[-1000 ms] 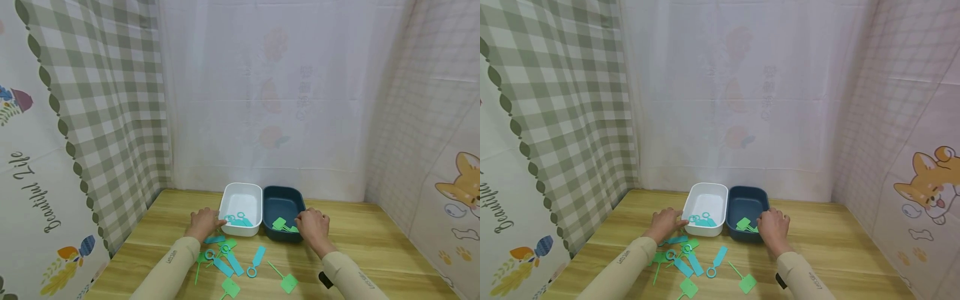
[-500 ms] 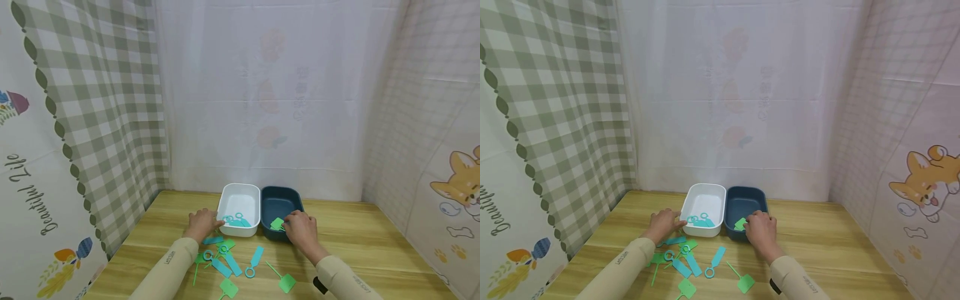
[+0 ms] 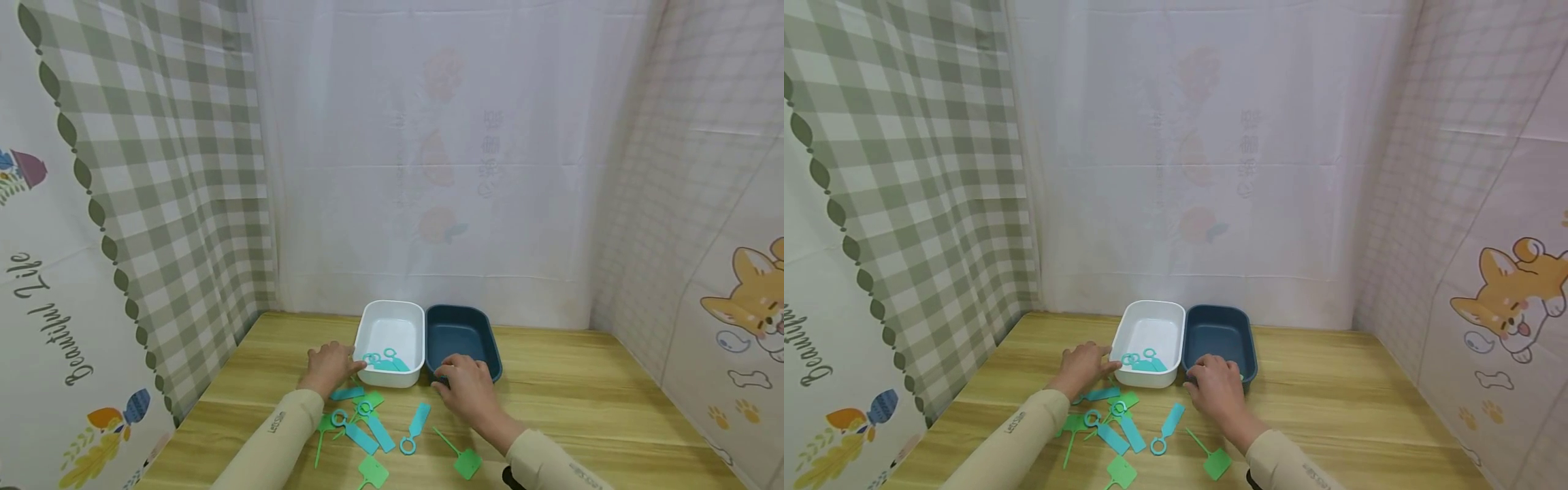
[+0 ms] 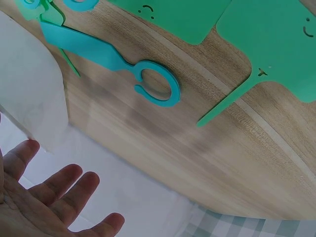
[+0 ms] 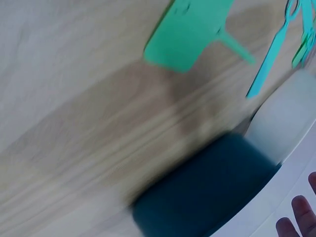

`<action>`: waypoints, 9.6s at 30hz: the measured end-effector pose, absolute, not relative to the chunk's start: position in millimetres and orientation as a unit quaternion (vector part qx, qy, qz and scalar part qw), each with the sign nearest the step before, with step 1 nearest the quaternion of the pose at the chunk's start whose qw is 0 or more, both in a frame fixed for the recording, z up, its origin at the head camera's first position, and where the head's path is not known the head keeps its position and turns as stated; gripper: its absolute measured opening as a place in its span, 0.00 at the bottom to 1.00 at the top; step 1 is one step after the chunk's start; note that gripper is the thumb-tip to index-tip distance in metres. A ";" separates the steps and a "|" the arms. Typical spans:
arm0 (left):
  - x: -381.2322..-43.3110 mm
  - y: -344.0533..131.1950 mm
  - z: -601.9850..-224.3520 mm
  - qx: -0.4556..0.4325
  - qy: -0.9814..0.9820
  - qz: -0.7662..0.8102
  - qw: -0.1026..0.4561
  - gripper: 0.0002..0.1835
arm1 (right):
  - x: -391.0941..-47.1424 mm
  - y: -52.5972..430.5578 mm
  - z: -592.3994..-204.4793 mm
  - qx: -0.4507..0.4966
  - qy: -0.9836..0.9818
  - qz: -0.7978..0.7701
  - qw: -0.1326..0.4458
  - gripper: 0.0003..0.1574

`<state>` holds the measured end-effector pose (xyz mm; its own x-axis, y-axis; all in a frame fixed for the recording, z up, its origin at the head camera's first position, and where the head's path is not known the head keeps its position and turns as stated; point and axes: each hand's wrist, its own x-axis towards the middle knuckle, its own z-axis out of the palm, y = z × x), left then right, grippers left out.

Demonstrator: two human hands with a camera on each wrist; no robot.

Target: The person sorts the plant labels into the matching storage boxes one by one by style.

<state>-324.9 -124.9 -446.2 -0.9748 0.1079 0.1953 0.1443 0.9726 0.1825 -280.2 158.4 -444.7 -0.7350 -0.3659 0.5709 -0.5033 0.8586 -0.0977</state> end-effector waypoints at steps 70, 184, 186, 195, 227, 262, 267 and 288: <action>-327.6 -125.9 -438.7 -0.060 -0.991 -0.104 0.055 0.31 | -208.9 134.7 -462.6 0.387 -0.922 -0.008 0.024 0.14; -325.8 -118.4 -438.7 -0.062 -0.990 -0.115 0.050 0.31 | -347.5 95.4 -407.0 0.077 -0.978 0.155 0.118 0.17; -326.3 -117.4 -439.0 -0.064 -0.990 -0.116 0.052 0.31 | -347.7 96.6 -406.9 0.077 -0.978 0.154 0.118 0.18; -328.0 -121.2 -440.0 -0.056 -0.990 -0.112 0.061 0.31 | -348.0 100.4 -404.3 0.084 -0.980 0.138 0.114 0.19; -328.7 -125.0 -437.7 -0.049 -0.992 -0.107 0.049 0.31 | -300.7 126.6 -407.5 0.228 -0.957 0.100 0.150 0.15; -327.9 -125.9 -439.1 -0.059 -0.991 -0.107 0.060 0.31 | -226.8 178.7 -451.3 0.217 -0.974 -0.064 0.017 0.38; -328.3 -124.8 -439.2 -0.056 -0.991 -0.106 0.057 0.31 | -223.8 183.0 -455.4 0.221 -0.973 -0.057 0.031 0.35; -327.0 -125.1 -438.8 -0.053 -0.991 -0.112 0.052 0.32 | -232.9 185.0 -455.7 0.199 -0.980 -0.007 0.008 0.20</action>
<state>-327.0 -125.1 -438.8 -0.9890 0.0929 0.1148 0.1161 0.9695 0.2159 -232.9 185.0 -455.7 -0.9209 -0.3897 0.0124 -0.3894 0.9209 0.0171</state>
